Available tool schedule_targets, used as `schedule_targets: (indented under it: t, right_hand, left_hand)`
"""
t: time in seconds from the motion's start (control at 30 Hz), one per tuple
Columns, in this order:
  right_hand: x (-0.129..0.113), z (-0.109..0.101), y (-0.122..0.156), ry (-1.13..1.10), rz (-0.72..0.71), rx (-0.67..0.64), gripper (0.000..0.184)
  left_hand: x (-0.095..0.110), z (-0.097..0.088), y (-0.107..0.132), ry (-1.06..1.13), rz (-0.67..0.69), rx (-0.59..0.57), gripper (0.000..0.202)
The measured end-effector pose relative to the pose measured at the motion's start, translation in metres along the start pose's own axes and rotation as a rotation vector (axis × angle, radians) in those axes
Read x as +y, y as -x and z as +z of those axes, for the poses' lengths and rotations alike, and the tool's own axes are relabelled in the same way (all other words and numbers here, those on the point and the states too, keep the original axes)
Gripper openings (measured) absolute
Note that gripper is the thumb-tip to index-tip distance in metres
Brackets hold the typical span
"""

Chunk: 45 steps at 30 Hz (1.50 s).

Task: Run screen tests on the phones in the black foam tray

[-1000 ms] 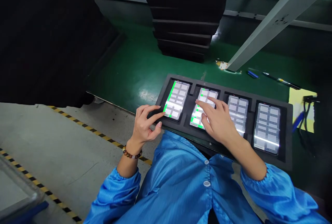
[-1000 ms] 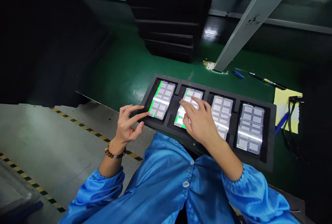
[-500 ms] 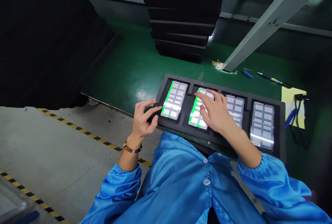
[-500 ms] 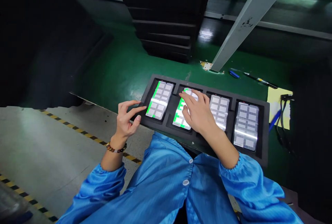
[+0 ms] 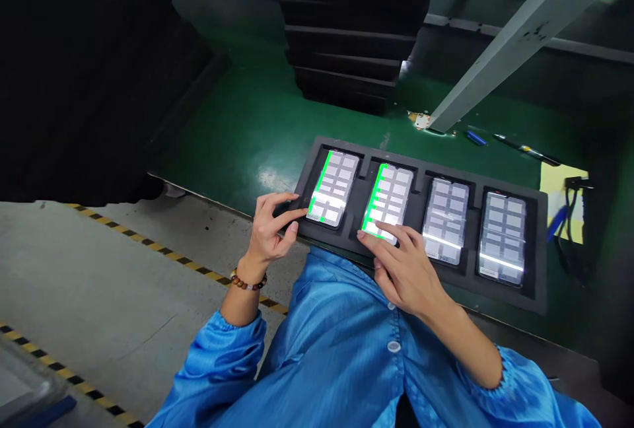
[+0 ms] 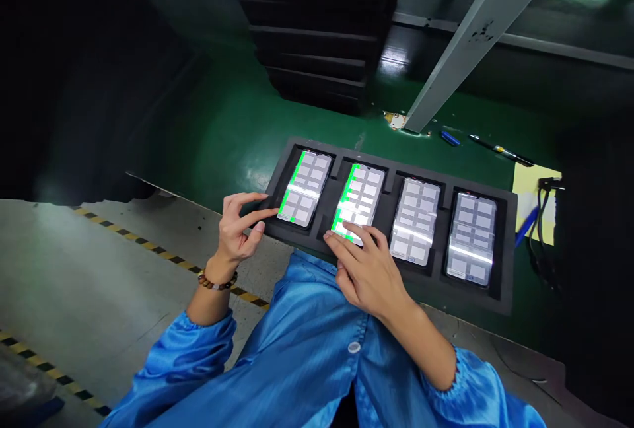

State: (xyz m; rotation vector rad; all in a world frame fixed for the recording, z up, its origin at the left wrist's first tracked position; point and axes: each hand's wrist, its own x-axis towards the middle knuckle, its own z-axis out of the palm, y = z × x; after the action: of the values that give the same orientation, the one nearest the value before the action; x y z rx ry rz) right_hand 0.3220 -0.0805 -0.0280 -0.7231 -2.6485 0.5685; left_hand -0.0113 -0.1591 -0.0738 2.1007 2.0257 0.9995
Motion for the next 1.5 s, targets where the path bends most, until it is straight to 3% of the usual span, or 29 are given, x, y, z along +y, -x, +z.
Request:
schedule_targets:
  t: [0.4, 0.7, 0.87, 1.17, 1.37, 1.5]
  right_hand:
    - [0.018, -0.028, 0.043, 0.078, 0.103, 0.007, 0.062]
    - [0.018, -0.024, 0.041, 0.071, 0.093, 0.031, 0.058]
    - [0.017, -0.025, 0.041, 0.057, 0.094, 0.030, 0.055]
    - [0.018, -0.026, 0.034, 0.102, 0.157, 0.047, 0.051]
    - [0.009, -0.023, 0.025, 0.020, 0.057, 0.032, 0.051]
    - [0.006, -0.025, 0.027, 0.044, 0.100, 0.055, 0.051]
  left_hand:
    - [0.002, -0.004, -0.002, -0.027, 0.071, -0.019, 0.035]
    - [0.034, 0.002, -0.020, -0.026, 0.298, -0.145, 0.037]
    - [0.044, 0.000, -0.027, -0.032, 0.355, -0.218, 0.041]
    - [0.038, -0.002, -0.044, 0.019, 0.364, -0.284, 0.042]
    - [0.031, 0.000, -0.050, 0.070, 0.379, -0.312, 0.046]
    - [0.029, 0.002, -0.048, 0.063, 0.383, -0.296, 0.045]
